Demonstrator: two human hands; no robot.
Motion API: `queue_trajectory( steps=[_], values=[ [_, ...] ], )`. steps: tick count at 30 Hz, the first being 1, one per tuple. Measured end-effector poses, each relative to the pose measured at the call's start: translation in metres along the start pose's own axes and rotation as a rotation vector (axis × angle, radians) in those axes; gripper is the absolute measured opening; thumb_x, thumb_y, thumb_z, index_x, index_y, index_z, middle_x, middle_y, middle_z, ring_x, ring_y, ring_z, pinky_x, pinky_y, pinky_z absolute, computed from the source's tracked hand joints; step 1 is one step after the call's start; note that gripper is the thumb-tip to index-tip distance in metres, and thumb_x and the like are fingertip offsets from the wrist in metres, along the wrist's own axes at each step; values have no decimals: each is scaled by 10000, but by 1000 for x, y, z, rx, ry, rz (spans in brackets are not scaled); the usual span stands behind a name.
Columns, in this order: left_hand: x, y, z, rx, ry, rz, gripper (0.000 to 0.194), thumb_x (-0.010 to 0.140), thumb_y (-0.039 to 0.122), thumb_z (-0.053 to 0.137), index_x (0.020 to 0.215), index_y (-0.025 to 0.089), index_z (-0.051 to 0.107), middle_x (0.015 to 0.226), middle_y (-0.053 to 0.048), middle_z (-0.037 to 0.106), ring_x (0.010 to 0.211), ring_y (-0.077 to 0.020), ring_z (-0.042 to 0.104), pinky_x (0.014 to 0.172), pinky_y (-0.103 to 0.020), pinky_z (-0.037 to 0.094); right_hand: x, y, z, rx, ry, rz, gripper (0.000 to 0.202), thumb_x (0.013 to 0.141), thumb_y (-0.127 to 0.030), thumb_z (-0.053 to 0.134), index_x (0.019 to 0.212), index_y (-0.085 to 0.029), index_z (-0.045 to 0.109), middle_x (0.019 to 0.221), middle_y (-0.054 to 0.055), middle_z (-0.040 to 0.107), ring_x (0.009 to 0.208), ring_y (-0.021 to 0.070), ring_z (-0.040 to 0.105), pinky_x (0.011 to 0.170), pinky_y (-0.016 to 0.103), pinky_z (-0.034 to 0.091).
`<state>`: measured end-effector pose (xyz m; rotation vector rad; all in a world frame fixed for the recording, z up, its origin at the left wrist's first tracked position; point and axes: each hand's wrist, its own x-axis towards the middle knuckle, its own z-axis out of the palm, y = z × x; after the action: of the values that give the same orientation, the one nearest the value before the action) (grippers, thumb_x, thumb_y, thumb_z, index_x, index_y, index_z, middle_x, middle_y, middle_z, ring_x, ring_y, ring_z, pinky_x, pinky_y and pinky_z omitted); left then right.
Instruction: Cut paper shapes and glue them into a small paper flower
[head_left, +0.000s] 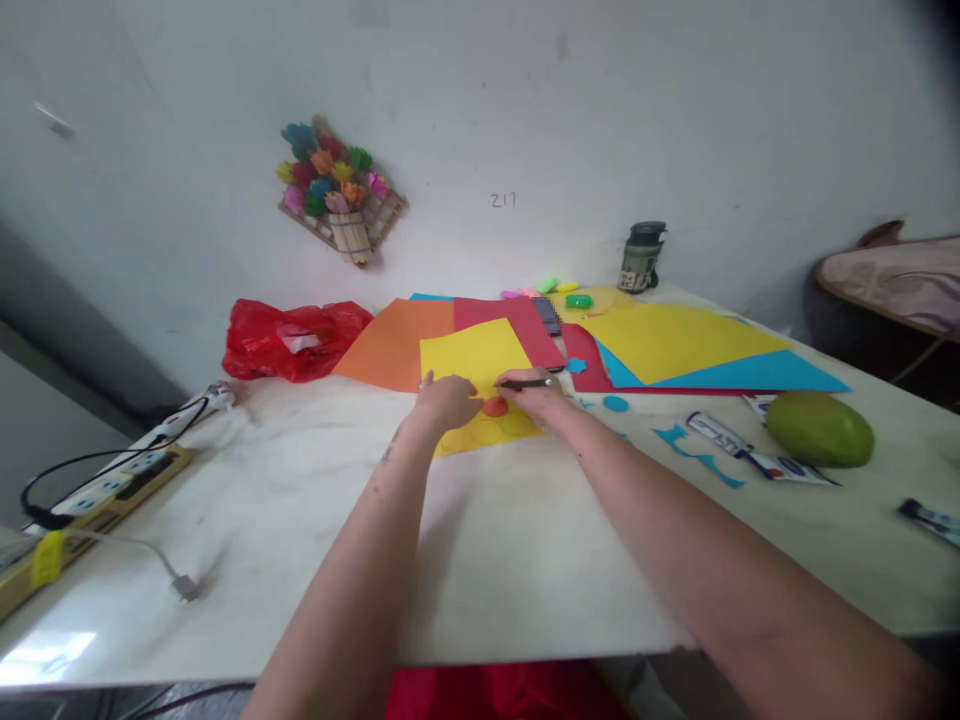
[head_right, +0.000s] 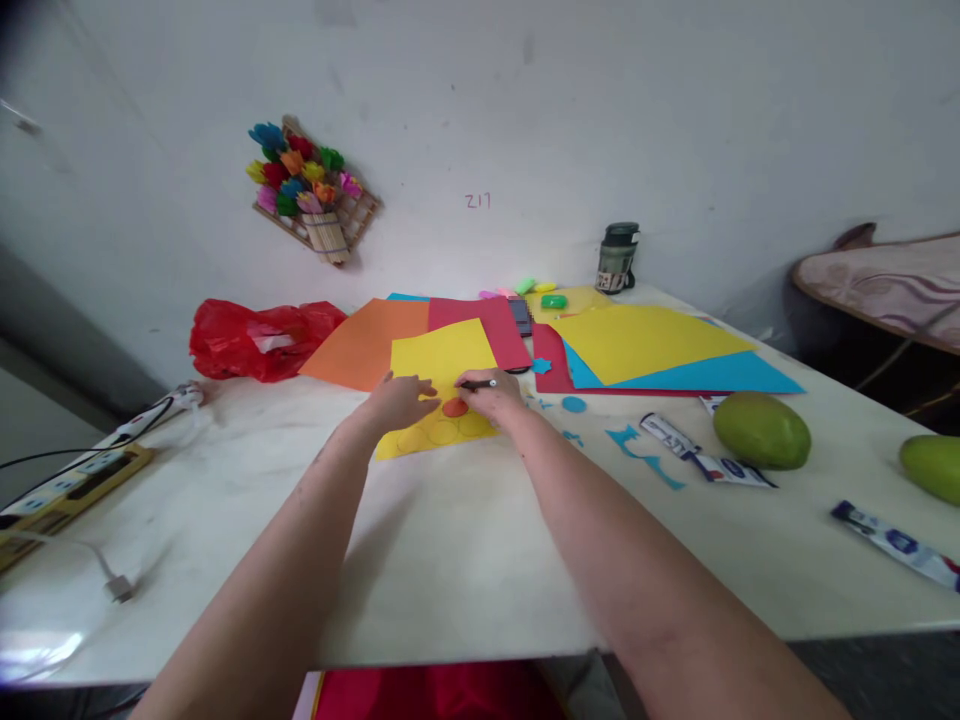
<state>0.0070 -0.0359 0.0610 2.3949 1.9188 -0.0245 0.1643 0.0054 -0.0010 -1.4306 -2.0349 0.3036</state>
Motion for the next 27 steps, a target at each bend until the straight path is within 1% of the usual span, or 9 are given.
queue_trajectory(
  steps=[1,3,4,7,10,15,19,23,27],
  values=[
    [-5,9,-4,62,-55,47,379,789,408,363,1004,201,596,1142,-71,575,1122,-242,451,1019,-450,164,0,0,0,8,-4,4,207,722,-308,504,848,-310,669,881,-68,682,815,141,612,672,240,456],
    [-16,29,-5,157,-83,104,382,810,385,330,963,177,612,1042,-103,612,1004,-247,520,933,-415,299,1,1,-1,31,-20,17,215,714,-257,502,841,-306,668,880,-68,682,826,142,609,675,240,458],
    [-22,39,-3,186,-70,117,366,810,366,340,965,173,610,1011,-115,617,975,-257,527,876,-400,345,2,0,-1,44,-33,25,219,706,-235,507,836,-302,669,881,-66,682,831,145,608,677,241,460],
    [-35,56,13,200,21,139,311,799,313,375,934,179,621,987,-127,612,1012,-286,473,826,-398,354,3,-2,-4,59,-57,37,219,700,-209,513,825,-289,673,901,-51,680,857,161,604,707,259,465],
    [-42,60,32,173,128,144,384,809,315,341,1071,147,565,1161,-141,526,1045,-288,434,820,-401,349,3,-3,-5,51,-50,22,221,721,-216,496,831,-286,675,926,-44,676,886,167,600,743,277,464],
    [-44,59,49,100,241,111,493,829,391,263,1203,142,466,1185,-145,510,1116,-279,381,935,-417,271,2,-1,-4,94,-28,14,220,716,-198,499,839,-274,664,869,-46,683,863,147,603,733,260,464],
    [-45,63,54,60,240,83,540,825,423,258,1239,114,416,1243,-154,466,1161,-277,359,959,-421,249,2,1,-1,121,-22,5,212,735,-218,487,870,-243,648,778,-23,689,817,145,609,696,250,458],
    [-46,67,58,72,204,11,584,820,436,269,1254,64,387,1319,-173,382,1217,-280,306,1007,-425,171,3,-4,0,188,-3,15,216,783,-287,455,905,-223,622,721,-18,685,703,128,612,620,223,442],
    [-47,68,55,111,200,30,587,816,461,256,1220,74,435,1272,-170,434,1189,-278,323,997,-424,183,4,-11,1,215,-8,21,295,796,-394,441,706,-195,639,631,0,666,655,127,609,610,207,426]
  ],
)
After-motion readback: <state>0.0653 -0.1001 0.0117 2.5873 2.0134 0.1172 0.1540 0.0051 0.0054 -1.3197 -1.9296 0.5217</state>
